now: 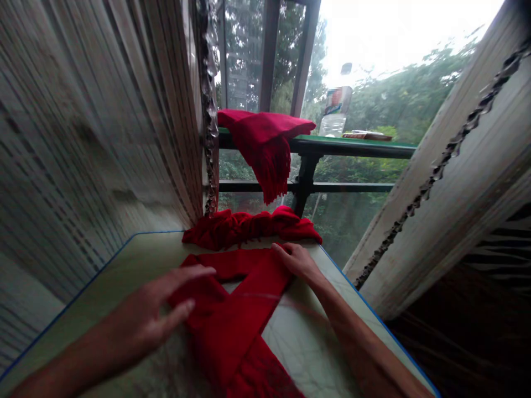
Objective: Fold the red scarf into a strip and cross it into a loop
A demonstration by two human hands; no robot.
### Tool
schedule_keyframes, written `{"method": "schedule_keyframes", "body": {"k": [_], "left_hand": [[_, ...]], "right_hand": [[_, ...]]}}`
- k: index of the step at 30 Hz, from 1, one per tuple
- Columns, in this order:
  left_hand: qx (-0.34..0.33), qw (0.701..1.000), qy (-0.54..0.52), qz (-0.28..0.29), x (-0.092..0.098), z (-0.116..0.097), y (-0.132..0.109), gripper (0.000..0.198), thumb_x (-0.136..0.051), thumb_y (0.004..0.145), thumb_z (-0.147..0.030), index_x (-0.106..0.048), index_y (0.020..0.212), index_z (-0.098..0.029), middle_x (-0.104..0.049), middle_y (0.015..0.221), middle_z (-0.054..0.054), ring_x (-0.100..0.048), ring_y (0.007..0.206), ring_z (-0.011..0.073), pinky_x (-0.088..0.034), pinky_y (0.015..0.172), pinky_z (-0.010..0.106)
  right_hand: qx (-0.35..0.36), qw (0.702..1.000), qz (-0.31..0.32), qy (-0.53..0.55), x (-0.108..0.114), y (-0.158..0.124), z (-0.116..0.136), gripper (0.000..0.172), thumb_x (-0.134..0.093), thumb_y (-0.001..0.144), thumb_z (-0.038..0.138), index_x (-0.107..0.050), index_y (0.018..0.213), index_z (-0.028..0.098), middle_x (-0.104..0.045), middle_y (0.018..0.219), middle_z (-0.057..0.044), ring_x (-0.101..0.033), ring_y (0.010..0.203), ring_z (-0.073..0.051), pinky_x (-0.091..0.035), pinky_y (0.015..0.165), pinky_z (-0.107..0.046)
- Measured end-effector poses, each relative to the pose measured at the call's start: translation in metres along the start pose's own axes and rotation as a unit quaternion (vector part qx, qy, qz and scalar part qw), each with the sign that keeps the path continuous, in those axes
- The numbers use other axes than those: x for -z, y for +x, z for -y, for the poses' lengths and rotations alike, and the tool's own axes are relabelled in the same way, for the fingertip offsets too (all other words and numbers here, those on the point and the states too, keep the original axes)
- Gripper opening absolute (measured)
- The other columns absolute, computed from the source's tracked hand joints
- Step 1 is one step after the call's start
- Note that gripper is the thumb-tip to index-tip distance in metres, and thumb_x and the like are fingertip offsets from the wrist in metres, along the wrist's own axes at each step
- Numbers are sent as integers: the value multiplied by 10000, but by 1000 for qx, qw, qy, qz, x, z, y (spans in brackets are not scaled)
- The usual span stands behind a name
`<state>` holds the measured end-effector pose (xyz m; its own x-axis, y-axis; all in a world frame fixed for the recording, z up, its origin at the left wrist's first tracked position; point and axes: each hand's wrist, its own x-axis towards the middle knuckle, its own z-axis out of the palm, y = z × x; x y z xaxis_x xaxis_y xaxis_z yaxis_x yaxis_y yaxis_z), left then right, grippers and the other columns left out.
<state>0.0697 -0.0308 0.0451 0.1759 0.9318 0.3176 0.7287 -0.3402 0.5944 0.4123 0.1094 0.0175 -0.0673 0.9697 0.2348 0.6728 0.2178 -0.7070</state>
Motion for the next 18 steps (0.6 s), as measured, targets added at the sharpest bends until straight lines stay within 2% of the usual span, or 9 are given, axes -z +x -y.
{"method": "schedule_keyframes", "body": {"k": [2,3,5,6,9,12,14,16,18], "left_hand": [[123,990,46,-54,30,10,31,568,-573,862,-623,-728,1209,-201,-716,1283,141,-657,1182,366,-475,1046,441],[145,987,47,-57,36,15,44,576,-559,853,-639,-754,1110,-162,-736,1204,185,-675,1118,392,-487,1006,463],[164,985,30,-41,33,21,63,530,-611,788,-670,-770,850,-168,-772,955,186,-720,921,382,-521,907,444],[162,986,17,-39,26,23,68,515,-639,761,-675,-760,811,-177,-771,910,172,-721,899,370,-525,895,428],[145,987,-39,-48,8,21,71,574,-657,736,-709,-748,954,-185,-779,1006,126,-717,980,323,-533,906,362],[137,985,-91,-41,11,18,71,686,-552,813,-765,-709,1128,-176,-785,1061,98,-734,964,272,-567,832,312],[140,986,-87,-30,20,20,73,661,-567,812,-758,-731,1070,-172,-794,971,93,-744,883,268,-576,762,305],[137,989,-48,-28,29,22,77,578,-672,757,-701,-753,955,-164,-784,861,97,-737,820,285,-568,736,320],[123,991,4,-44,31,23,77,520,-694,781,-625,-753,964,-143,-774,883,113,-729,868,306,-556,796,346]], "right_hand": [[-5,1000,-10,1,-3,3,0,532,-553,884,709,-649,676,229,-688,702,-63,-623,695,-213,-379,630,-313],[-7,1000,-18,6,-5,5,0,515,-566,878,699,-636,681,229,-685,715,-67,-620,710,-217,-386,643,-316],[-9,999,-30,25,-9,7,1,460,-588,873,658,-635,738,222,-691,766,-78,-624,750,-228,-412,668,-322],[-8,999,-34,41,-10,8,2,437,-589,875,639,-644,788,214,-697,798,-81,-630,770,-231,-431,678,-322],[8,995,-29,99,-8,7,4,452,-551,901,603,-666,1030,185,-732,961,-85,-670,860,-229,-498,711,-312],[25,992,-14,126,0,6,2,492,-495,948,563,-649,1224,186,-749,1090,-77,-701,954,-222,-538,748,-299],[23,994,-5,105,6,5,-1,436,-522,949,514,-696,1158,173,-763,1034,-83,-712,939,-239,-546,762,-318],[15,998,-11,61,10,5,-2,352,-571,933,452,-732,1048,161,-762,984,-104,-712,925,-266,-543,801,-360],[18,999,-29,11,13,3,2,317,-579,941,407,-732,1073,163,-745,1064,-133,-699,1003,-289,-523,889,-400]]}}
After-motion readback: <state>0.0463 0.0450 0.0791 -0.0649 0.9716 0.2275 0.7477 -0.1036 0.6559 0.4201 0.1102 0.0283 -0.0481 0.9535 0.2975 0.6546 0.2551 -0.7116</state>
